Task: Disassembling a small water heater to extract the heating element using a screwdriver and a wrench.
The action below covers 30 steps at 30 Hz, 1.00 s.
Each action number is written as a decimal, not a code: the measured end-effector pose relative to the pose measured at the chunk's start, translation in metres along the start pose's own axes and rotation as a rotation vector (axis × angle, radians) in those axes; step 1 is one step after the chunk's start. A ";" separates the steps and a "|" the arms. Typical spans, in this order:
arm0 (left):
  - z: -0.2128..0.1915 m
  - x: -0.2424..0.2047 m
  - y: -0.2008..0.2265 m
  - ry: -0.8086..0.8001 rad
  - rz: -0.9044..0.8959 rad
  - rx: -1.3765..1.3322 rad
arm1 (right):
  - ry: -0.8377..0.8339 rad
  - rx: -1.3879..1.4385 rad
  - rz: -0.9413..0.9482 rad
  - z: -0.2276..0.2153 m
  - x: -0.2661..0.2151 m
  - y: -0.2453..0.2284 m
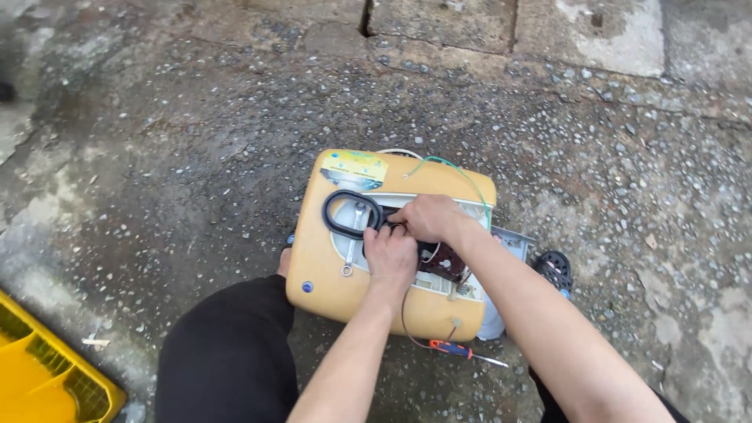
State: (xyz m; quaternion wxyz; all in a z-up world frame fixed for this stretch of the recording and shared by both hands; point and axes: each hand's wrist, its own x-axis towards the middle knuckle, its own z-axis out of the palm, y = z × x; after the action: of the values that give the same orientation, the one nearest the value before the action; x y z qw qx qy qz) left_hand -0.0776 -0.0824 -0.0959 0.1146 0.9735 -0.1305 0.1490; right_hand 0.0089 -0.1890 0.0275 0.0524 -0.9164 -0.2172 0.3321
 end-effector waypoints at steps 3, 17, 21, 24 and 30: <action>0.006 0.002 0.004 0.048 -0.057 -0.004 | -0.086 -0.254 -0.032 0.002 0.019 0.000; 0.002 0.005 0.001 0.058 0.049 0.008 | -0.194 -0.379 -0.134 -0.006 0.039 0.001; -0.006 0.005 0.002 0.060 0.073 0.028 | -0.151 -0.374 -0.150 0.011 0.063 0.011; -0.019 0.007 -0.004 0.027 0.062 0.029 | -0.142 -0.356 -0.161 0.007 0.064 0.013; -0.110 0.014 -0.030 -0.544 -0.447 -0.164 | -0.196 -0.195 -0.202 -0.009 0.039 0.020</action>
State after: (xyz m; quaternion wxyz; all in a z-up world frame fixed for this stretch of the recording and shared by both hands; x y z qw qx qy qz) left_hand -0.0848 -0.0283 0.0056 0.1834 0.9695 0.0483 -0.1551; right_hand 0.0490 -0.1897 0.0067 -0.0250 -0.8537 -0.3436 0.3904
